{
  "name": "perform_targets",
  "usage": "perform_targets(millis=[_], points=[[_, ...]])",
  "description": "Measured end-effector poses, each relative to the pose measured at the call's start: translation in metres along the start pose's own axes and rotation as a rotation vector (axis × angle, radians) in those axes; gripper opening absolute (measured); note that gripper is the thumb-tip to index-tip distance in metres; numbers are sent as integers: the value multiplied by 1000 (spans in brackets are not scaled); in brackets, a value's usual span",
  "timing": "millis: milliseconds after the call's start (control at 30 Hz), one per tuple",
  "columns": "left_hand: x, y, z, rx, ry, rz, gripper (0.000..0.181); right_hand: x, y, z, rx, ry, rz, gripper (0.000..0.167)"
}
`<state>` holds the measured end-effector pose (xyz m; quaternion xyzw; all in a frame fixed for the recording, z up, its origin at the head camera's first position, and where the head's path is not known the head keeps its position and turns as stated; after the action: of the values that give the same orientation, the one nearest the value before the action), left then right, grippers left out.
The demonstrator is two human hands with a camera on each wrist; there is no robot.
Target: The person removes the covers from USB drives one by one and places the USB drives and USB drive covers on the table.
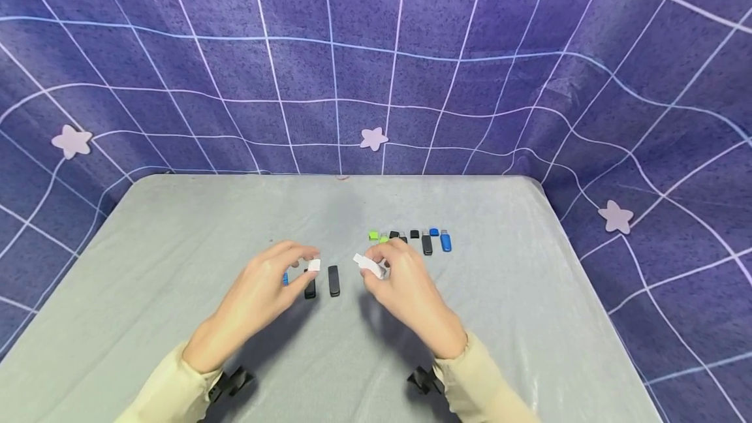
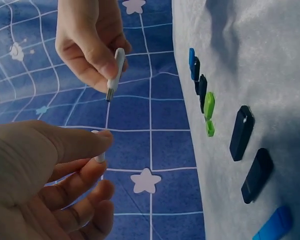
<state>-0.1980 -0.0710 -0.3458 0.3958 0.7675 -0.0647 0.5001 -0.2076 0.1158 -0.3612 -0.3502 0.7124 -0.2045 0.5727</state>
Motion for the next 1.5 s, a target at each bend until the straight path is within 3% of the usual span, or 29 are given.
perform_targets(millis=[233, 400, 567, 833, 1033, 1300, 1500], points=[[5, -2, -14, -18, -16, 16, 22, 4, 5, -13, 75, 22, -24, 14], [11, -7, -23, -45, -30, 38, 20, 9, 13, -21, 171, 0, -32, 16], [20, -11, -31, -33, -45, 24, 17, 11, 18, -26, 246, -11, -27, 17], [30, -15, -44, -16, -78, -3, 17, 13, 20, -34, 270, 1, -29, 17], [34, -19, -52, -3, -67, -11, 18, 15, 22, -41, 273, 16, -39, 15], [36, -37, -60, -94, -73, 8, 18, 23, 28, -53, 338, 24, -20, 19], [42, -42, -67, -87, -106, -6, 18, 28, 29, -59, 379, 29, 10, 20]])
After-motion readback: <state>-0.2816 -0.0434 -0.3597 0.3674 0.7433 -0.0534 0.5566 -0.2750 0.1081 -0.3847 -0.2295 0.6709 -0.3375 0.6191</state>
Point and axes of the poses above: each hand's wrist, its own z-axis away from the middle knuckle, its own x-axis out of the palm, y = z × x, the point moved 10 cm from there along -z, towards the middle knuckle, and after that the axes turned 10 degrees about x, right-handed, at the moved point
